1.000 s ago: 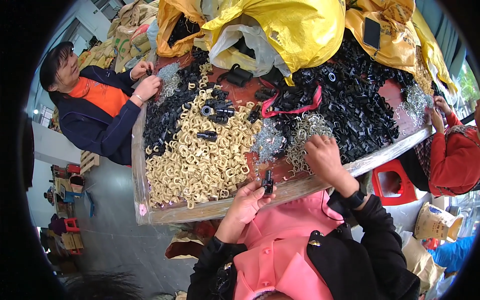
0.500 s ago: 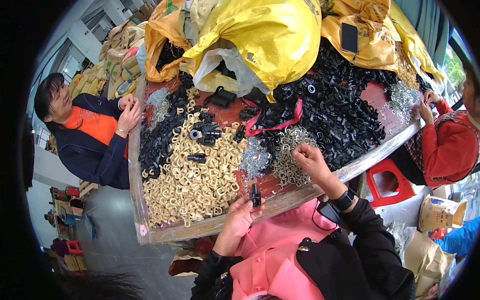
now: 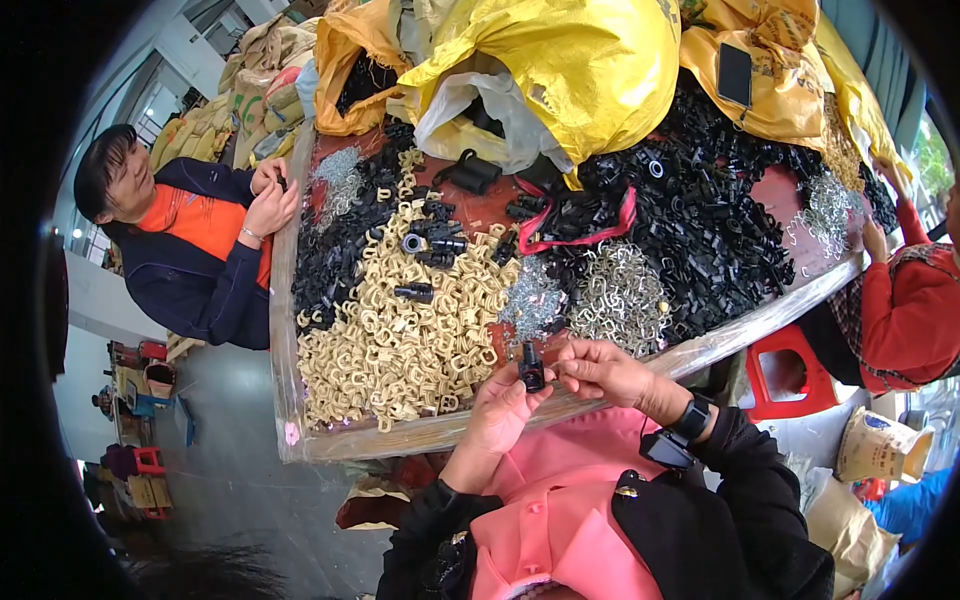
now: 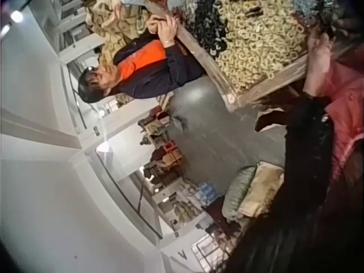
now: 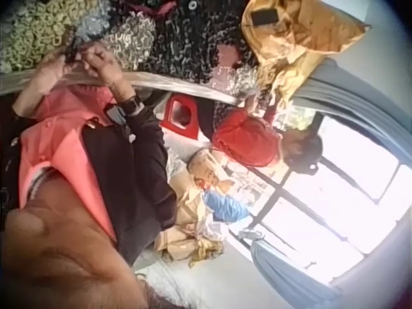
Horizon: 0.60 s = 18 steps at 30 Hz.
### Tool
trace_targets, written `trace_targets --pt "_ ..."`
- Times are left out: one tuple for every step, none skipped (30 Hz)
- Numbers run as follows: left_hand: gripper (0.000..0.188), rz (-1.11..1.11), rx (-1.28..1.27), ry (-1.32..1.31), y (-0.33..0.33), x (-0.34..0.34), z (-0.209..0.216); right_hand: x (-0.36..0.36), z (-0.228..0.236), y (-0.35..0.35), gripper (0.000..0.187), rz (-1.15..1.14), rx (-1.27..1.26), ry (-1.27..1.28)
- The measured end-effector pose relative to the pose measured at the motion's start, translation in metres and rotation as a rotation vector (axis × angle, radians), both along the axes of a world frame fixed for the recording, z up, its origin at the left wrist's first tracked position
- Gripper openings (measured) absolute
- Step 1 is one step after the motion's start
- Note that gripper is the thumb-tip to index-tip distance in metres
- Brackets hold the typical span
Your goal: The person assembles components by hand by picking up a black plastic housing, inserting a metal pin, and pressing a silver metal clip onto the assembly. They repeat this process multiple times before reaching into a yellow bag to retrieve more parts.
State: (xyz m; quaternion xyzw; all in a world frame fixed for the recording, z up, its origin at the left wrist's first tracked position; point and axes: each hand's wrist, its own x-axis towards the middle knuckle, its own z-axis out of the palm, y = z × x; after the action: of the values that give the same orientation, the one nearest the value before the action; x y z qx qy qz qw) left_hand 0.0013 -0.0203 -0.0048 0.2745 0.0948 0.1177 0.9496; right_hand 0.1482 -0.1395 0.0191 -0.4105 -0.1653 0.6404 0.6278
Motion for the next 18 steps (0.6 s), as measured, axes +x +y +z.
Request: trace_targets --pt "0.030 0.000 -0.001 0.000 0.000 0.000 0.000 -0.001 -0.002 0.000 0.009 0.016 -0.001 0.010" --pt "0.031 0.002 -0.002 -0.015 0.000 0.000 0.001 -0.002 -0.004 0.000 0.010 0.033 -0.002 0.021" --pt "0.032 0.006 -0.002 -0.030 0.000 -0.001 0.002 -0.003 -0.006 0.000 0.010 0.050 -0.003 0.031" --pt "0.033 0.009 -0.003 -0.045 0.001 -0.001 0.002 -0.003 -0.007 0.000 0.010 0.050 -0.004 0.031" --pt "0.033 0.009 -0.003 -0.046 0.001 -0.002 0.002 -0.003 -0.009 -0.001 0.010 0.051 -0.006 0.024" --pt "0.033 -0.001 -0.002 -0.041 0.001 -0.003 0.002 -0.002 -0.011 -0.001 0.010 0.053 -0.008 0.017" --pt "0.033 -0.010 0.000 -0.036 0.002 -0.003 0.002 -0.002 -0.012 -0.002 0.010 0.054 -0.009 0.010" --pt "0.034 -0.019 0.002 -0.032 0.002 -0.004 0.002 -0.002 -0.011 -0.002 0.010 0.054 -0.009 0.010" --pt "0.034 -0.020 0.003 -0.032 0.003 -0.004 0.002 -0.001 -0.011 -0.002 0.011 0.079 -0.003 -0.023" --pt "0.033 -0.027 0.005 -0.021 0.003 -0.004 0.002 -0.001 -0.010 -0.002 0.012 0.104 0.002 -0.056" --pt "0.033 -0.035 0.006 -0.010 0.004 -0.004 0.002 0.000 -0.009 -0.002 0.012 0.129 0.008 -0.089" --pt "0.033 -0.042 0.008 0.001 0.004 -0.005 0.002 0.000 -0.008 -0.001 0.012 0.128 0.009 -0.089" --pt "0.033 -0.043 0.009 0.002 0.005 -0.005 0.001 -0.001 -0.005 0.000 0.014 0.149 -0.004 -0.159" --pt "0.032 -0.044 0.025 0.016 0.005 -0.005 0.001 -0.001 -0.002 0.001 0.015 0.169 -0.017 -0.229" --pt "0.032 -0.045 0.042 0.029 0.005 -0.006 0.000 -0.002 -0.001 0.001 0.017 0.190 -0.030 -0.299" --pt "0.031 -0.046 0.058 0.043 0.005 -0.006 -0.001 -0.003 0.000 0.002 0.017 0.188 -0.029 -0.298" --pt "0.031 -0.047 0.059 0.044 0.006 -0.006 0.000 -0.004 0.001 0.002 0.018 0.172 -0.020 -0.322" --pt "0.030 -0.042 0.063 0.043 0.006 -0.006 0.000 -0.005 0.001 0.003 0.019 0.157 -0.010 -0.347"
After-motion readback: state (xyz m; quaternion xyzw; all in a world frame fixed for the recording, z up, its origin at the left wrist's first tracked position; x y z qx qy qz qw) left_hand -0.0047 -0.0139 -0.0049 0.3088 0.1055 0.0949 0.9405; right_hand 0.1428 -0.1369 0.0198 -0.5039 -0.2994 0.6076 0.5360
